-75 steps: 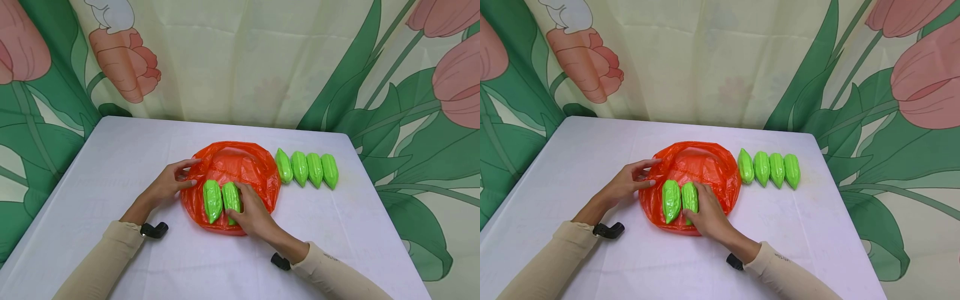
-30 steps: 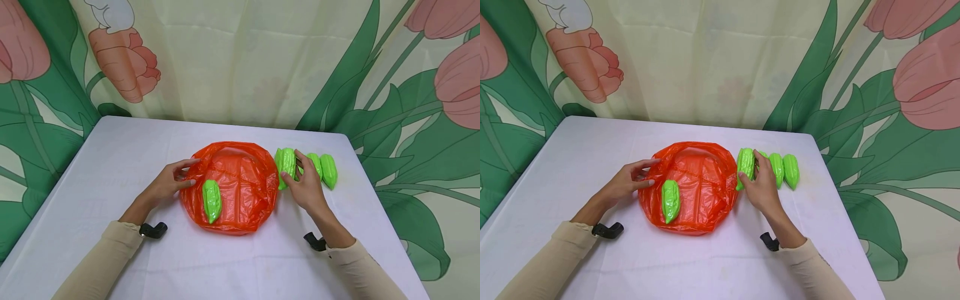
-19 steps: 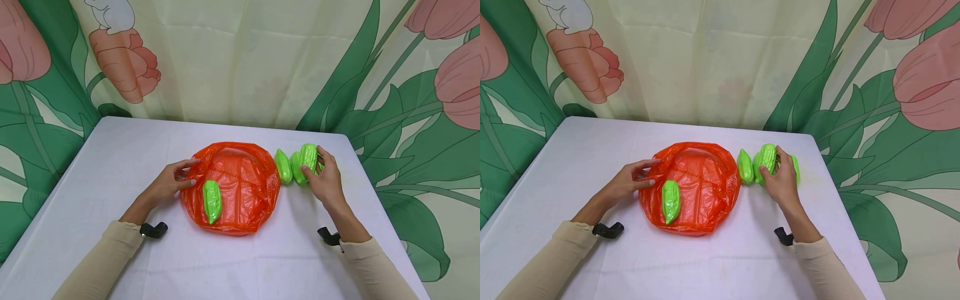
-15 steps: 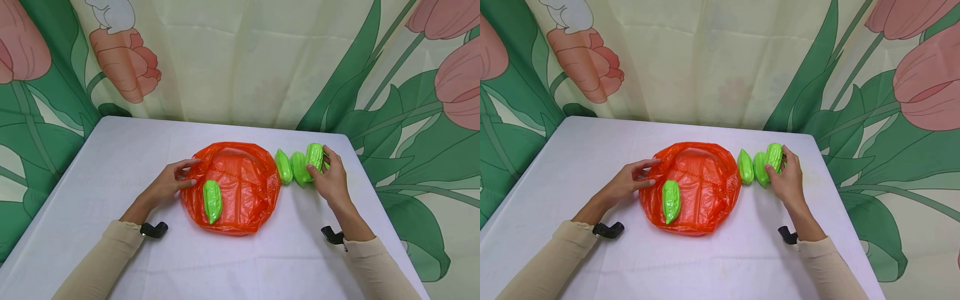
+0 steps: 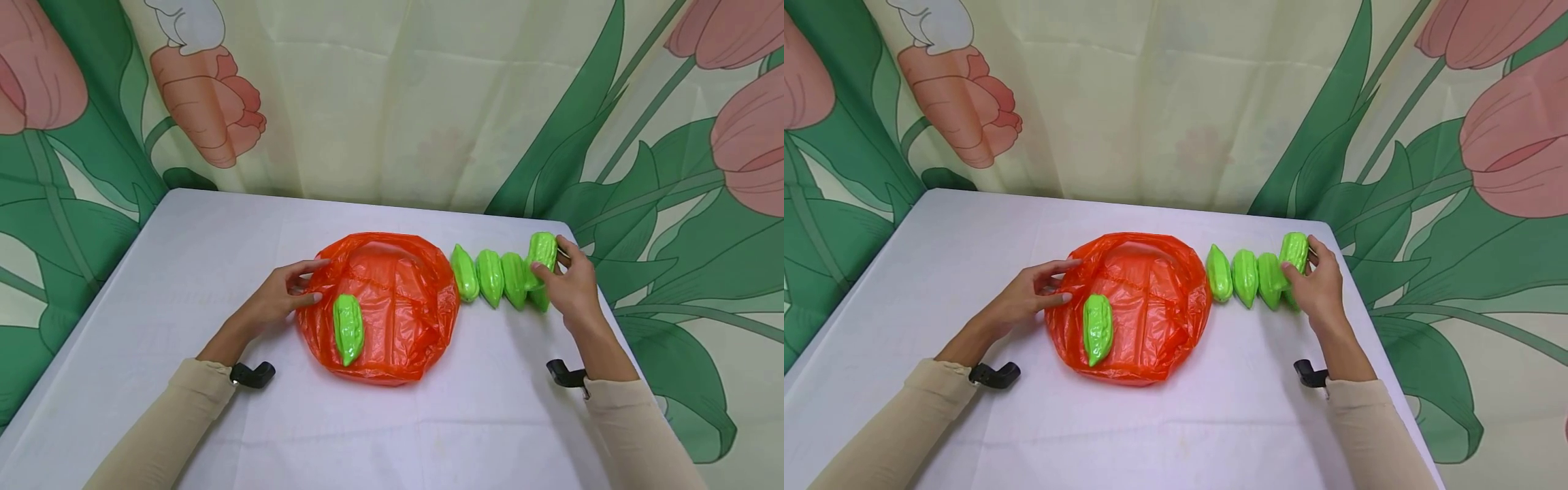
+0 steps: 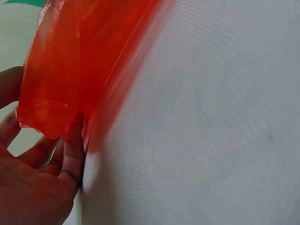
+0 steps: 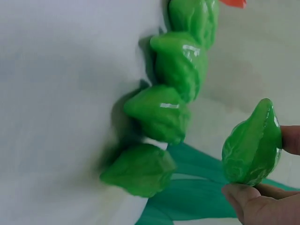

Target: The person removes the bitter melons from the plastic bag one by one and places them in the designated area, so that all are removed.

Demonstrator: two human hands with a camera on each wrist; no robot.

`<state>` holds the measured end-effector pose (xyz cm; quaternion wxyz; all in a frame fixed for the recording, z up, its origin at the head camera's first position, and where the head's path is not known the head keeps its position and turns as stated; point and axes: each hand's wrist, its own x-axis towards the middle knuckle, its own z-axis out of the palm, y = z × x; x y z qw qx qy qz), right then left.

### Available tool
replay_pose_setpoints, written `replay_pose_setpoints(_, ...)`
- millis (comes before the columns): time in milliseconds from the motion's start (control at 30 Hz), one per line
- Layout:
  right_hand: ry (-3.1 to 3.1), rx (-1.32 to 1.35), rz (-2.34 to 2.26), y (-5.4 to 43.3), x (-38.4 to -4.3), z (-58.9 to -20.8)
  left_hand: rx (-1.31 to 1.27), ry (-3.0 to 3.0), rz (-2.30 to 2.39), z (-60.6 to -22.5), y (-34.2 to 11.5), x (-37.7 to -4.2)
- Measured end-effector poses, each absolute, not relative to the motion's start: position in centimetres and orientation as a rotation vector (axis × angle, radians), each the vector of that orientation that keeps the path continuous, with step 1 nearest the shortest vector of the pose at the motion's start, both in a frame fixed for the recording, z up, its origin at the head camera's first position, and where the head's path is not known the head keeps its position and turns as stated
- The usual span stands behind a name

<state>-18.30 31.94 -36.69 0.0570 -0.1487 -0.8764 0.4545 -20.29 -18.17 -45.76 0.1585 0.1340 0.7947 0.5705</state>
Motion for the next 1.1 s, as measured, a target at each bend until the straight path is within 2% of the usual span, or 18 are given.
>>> replay_pose_setpoints(300, -2.7, -0.406, 1.407, 35.3, -19.0, -37.4, 0.367, 2.252, 1.65, -45.9, -18.2, -20.3)
replay_pose_setpoints(1100, -2.761, -0.594, 1.432, 41.2, -19.6, -39.9, 0.372, 2.257, 1.647, -46.0, -18.3, -20.2)
